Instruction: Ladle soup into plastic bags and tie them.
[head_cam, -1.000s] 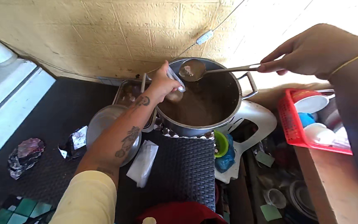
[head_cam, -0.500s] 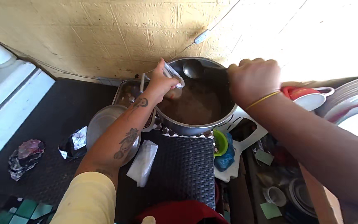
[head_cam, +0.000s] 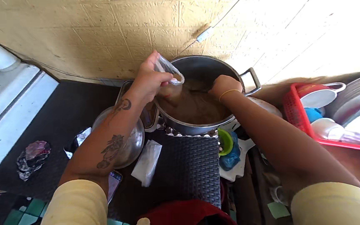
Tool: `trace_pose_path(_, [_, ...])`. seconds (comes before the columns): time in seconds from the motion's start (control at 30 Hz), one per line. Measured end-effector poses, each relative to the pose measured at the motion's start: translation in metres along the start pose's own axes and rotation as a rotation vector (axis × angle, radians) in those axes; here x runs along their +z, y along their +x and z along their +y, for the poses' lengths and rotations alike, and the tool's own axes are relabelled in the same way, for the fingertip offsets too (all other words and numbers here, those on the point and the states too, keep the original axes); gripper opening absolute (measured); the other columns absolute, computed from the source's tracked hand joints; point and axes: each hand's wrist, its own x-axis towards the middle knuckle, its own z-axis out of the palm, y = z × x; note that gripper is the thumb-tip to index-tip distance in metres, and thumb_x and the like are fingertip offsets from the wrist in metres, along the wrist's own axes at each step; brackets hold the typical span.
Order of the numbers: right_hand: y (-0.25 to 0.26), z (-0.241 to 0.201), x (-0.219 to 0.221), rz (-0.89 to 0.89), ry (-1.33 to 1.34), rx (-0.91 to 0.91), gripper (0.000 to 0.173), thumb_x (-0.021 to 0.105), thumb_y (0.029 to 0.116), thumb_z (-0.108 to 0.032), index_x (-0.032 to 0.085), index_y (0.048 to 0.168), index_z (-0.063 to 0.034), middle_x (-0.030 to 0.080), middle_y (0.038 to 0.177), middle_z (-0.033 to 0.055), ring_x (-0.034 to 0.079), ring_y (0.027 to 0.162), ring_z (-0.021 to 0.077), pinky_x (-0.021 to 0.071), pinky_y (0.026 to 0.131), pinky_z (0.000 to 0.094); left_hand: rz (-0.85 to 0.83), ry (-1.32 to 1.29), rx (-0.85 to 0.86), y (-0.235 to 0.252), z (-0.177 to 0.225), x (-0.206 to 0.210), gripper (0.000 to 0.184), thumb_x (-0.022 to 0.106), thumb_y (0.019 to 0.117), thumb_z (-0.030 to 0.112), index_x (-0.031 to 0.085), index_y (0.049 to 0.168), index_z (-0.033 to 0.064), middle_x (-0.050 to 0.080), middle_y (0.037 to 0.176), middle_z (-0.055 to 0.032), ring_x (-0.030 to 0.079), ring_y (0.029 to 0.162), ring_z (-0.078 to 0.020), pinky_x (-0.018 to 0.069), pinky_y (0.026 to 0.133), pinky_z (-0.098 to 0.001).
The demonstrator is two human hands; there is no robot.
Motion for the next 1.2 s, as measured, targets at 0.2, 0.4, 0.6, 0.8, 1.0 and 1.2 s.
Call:
trace_pose_path(0.2, [0.042,0.032,0.012,-0.103,0.187,-0.063,0.036,0.072,0.0955,-0.037,0.076,0.103,-0.0014,0.073,0.105,0.0222,0.068,0.103,0.0409,0.0488,0.089,0.0681,-0.003,0.024,0.062,-0.008,0.027,-0.010,0.097,0.071,0.0818,-0.015,0.023,0.163,0.0096,0.044,0.153,-0.0113,0.063,0.083,-0.0104,0.0529,0.062,-0.0202])
trace_pose_path(0.4, [0.025,0.045,-0.018,-0.052,0.194,-0.092,0.029,0.074,0.0958,-0.031,0.078,0.106,-0.0039,0.073,0.105,0.0218,0.067,0.103,0.0409,0.0452,0.095,0.0677,-0.019,0.046,0.077,-0.009,0.030,-0.012,0.098,0.071,0.0824,-0.015,0.021,0.163,0.0106,0.041,0.155,-0.0116,0.064,0.085,-0.0116,0.0542,0.062,-0.0212])
trace_pose_path(0.6, [0.001,0.059,-0.068,0.033,0.175,-0.089,0.030,0.075,0.0957,-0.031,0.078,0.104,-0.0025,0.072,0.102,0.0231,0.067,0.098,0.0402,0.0464,0.091,0.0669,-0.021,0.015,0.039,-0.002,0.003,0.003,0.102,0.072,0.0795,-0.016,0.019,0.163,0.0086,0.042,0.154,-0.0151,0.062,0.087,-0.0135,0.0528,0.064,-0.0242])
trace_pose_path(0.8, [-0.030,0.068,-0.112,0.132,0.123,-0.134,0.027,0.075,0.0957,-0.031,0.079,0.100,-0.0047,0.073,0.098,0.0225,0.067,0.094,0.0405,0.0458,0.086,0.0684,0.001,0.008,-0.053,0.015,-0.035,0.033,0.111,0.075,0.0752,-0.016,0.016,0.165,0.0100,0.032,0.161,-0.0177,0.061,0.111,-0.0243,0.0573,0.077,-0.0339])
trace_pose_path(1.0, [-0.080,0.060,-0.121,0.201,0.041,-0.211,0.026,0.077,0.0943,-0.034,0.079,0.102,-0.0091,0.072,0.094,0.0235,0.066,0.090,0.0436,0.0462,0.078,0.0708,-0.012,0.053,-0.100,0.028,-0.052,0.055,0.115,0.074,0.0749,-0.016,0.008,0.165,0.0091,0.030,0.162,-0.0216,0.065,0.097,-0.0227,0.0575,0.075,-0.0326])
trace_pose_path(1.2, [-0.131,0.050,-0.077,0.527,-0.254,-0.385,0.021,0.060,0.1021,-0.020,0.075,0.111,-0.0085,0.070,0.097,0.0260,0.068,0.088,0.0523,0.0488,0.062,0.0687,-0.001,0.035,-0.085,0.033,-0.054,0.059,0.114,0.073,0.0747,-0.016,0.008,0.165,0.0092,0.029,0.162,-0.0212,0.066,0.093,-0.0207,0.0584,0.072,-0.0304])
